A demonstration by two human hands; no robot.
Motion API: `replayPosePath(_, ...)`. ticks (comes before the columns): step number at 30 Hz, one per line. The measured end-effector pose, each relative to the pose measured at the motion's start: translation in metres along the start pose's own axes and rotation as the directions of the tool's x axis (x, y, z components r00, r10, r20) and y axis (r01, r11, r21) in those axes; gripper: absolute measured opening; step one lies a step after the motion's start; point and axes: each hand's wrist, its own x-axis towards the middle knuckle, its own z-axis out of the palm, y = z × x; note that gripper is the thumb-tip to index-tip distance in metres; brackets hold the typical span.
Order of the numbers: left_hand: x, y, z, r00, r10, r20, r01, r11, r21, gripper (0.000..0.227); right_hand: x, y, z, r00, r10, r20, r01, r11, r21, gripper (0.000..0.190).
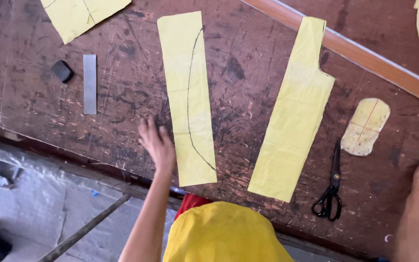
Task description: The person uses shears to cut along drawn lines on a large sheet of yellow paper laid on a wooden workbench. They separate the cut pieces, set aside scrap paper, and continue cutting additional pattern pieces from the same sheet.
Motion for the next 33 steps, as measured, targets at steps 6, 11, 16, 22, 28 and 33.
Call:
replayPosePath(6,0.029,-0.012,-0.032,0.991,0.098,0.088,-0.101,0.994,0.029,0.056,-0.044,-0.026,-0.017,0.967,-0.128,-0.222,0.144,0.988,0.054,0.045)
replayPosePath(11,0.101,0.054,-0.021,0.738,0.55,0.391,-0.62,0.782,0.071,0.087,-0.174,-0.149,0.006,0.796,-0.499,-0.343,0.58,0.464,0.67,0.051)
replayPosePath(16,0.125,0.082,-0.018,0.566,0.434,0.701,-0.702,0.699,0.135,0.116,-0.377,-0.288,0.081,0.705,-0.687,0.174,0.298,0.51,0.807,0.016)
replayPosePath(22,0.122,0.079,-0.019,0.567,0.42,0.709,-0.721,0.669,0.18,0.126,-0.439,-0.383,0.099,0.468,-0.883,-0.038,0.682,0.333,0.651,0.018)
replayPosePath(28,0.127,0.081,-0.016,0.565,0.402,0.721,-0.729,0.653,0.207,0.128,-0.438,-0.399,0.118,0.318,-0.946,-0.07,0.824,0.239,0.513,0.01)
replayPosePath(33,0.132,0.079,-0.013,0.558,0.397,0.729,-0.73,0.652,0.204,0.128,-0.44,-0.392,0.121,0.322,-0.947,0.0,0.832,0.283,0.476,0.011)
